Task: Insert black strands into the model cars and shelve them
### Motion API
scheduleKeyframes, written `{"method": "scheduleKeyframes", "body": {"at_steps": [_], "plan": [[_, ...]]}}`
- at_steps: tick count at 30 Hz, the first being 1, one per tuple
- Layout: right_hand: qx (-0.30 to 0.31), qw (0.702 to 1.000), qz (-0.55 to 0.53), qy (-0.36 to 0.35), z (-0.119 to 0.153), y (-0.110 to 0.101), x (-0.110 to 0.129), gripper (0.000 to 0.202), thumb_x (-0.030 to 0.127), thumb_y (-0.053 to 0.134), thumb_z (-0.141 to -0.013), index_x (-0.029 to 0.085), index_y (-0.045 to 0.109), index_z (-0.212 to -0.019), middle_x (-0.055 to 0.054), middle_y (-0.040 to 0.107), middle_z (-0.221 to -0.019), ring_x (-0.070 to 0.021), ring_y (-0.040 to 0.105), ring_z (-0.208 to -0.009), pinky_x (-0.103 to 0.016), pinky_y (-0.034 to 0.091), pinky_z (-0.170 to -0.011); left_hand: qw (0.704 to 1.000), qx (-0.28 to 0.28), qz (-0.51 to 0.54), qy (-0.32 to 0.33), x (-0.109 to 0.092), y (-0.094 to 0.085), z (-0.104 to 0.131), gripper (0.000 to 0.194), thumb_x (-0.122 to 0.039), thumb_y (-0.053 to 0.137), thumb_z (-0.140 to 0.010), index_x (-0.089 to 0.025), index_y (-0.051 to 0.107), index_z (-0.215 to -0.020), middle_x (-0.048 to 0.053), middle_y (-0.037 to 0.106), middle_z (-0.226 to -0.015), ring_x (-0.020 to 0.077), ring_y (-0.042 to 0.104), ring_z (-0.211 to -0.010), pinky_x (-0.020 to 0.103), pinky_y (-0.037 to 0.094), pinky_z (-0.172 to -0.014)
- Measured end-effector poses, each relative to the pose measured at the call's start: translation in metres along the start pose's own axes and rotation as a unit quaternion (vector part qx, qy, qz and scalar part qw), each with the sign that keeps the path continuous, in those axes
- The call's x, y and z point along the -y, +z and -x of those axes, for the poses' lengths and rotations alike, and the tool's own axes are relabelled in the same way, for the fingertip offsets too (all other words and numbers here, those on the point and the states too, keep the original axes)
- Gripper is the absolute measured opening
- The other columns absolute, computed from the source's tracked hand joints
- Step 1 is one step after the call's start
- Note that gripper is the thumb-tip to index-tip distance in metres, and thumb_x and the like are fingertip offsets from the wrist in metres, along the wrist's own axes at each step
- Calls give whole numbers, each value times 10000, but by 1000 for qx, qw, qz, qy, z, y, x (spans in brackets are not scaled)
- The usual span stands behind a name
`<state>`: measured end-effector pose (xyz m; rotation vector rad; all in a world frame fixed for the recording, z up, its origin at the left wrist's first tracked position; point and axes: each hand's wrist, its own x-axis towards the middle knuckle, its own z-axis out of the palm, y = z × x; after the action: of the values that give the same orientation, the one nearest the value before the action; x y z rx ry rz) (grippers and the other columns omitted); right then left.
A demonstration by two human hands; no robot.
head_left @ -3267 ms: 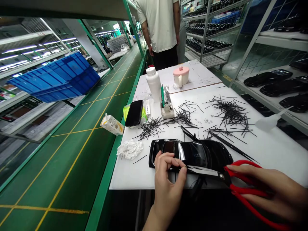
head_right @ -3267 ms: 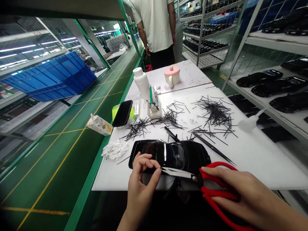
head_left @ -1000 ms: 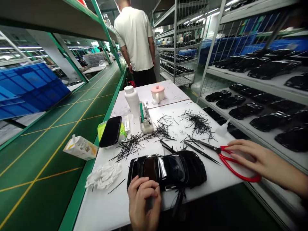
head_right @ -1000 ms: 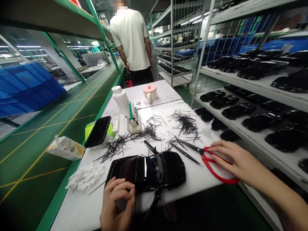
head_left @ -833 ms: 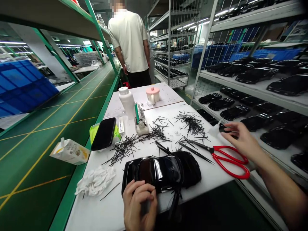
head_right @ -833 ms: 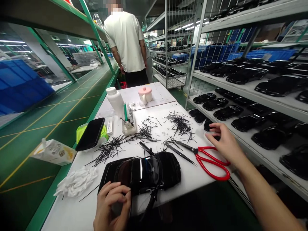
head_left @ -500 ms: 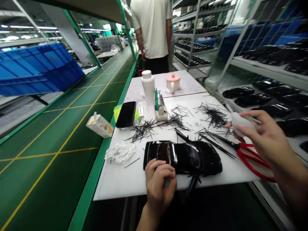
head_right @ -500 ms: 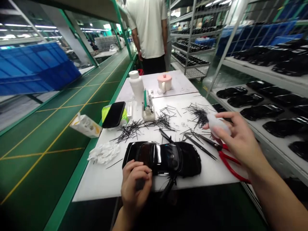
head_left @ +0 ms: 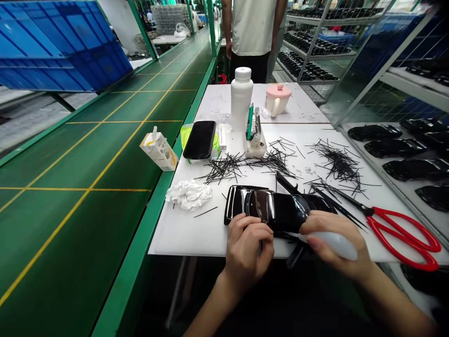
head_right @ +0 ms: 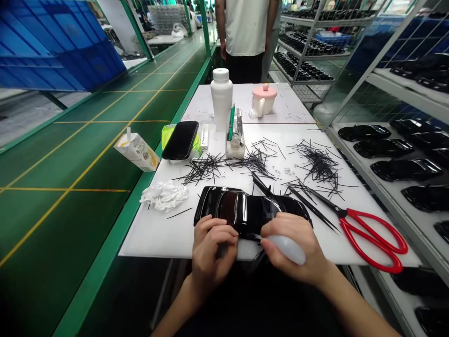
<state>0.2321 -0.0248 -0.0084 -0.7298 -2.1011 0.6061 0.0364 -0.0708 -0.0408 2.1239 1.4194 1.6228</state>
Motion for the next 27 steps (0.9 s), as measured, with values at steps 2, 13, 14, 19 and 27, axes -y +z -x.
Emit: {"method": "scheduleKeyframes", "body": {"at_steps": [2,13,14,19,27], "plan": [[18,1000,11,-3,0,1,2,94,121,534,-888,205,566,-860,-11,614,-678,-149,505,-560,-322,419,-535,1000,-2,0,4,1,0,0,194,-26,578,-816,-218,549,-833,-35,719,-784,152,617,-901,333,406,-1015],[51,996,63,-41,2,1,1,91,130,514,-900,214,551,-906,-5,597,-650,-166,517,-548,-347,430,-571,1000,4,8,0,3,-1,1,175,-50,579,-819,-222,549,-830,-33,730,-783,154,642,-905,327,430,-1005],[53,996,64,-44,2,1,1,89,131,514,-899,211,551,-908,-4,589,-646,-167,513,-549,-347,427,-573,1000,3,9,0,3,-1,1,174,-48,577,-819,-220,548,-829,-33,730,-784,153,641,-907,325,426,-1008],[65,995,58,-46,2,1,0,84,122,517,-881,200,546,-888,2,538,-627,-161,465,-545,-333,399,-555,1000,3,11,-3,2,-1,1,171,-54,573,-827,-223,549,-832,-35,729,-786,155,642,-905,331,431,-1000],[72,995,49,-54,0,1,1,99,92,532,-848,184,547,-881,1,522,-631,-151,451,-548,-313,402,-546,1000,1,12,0,2,-1,1,176,-44,582,-814,-216,553,-839,-31,726,-790,153,634,-907,324,421,-1008]]}}
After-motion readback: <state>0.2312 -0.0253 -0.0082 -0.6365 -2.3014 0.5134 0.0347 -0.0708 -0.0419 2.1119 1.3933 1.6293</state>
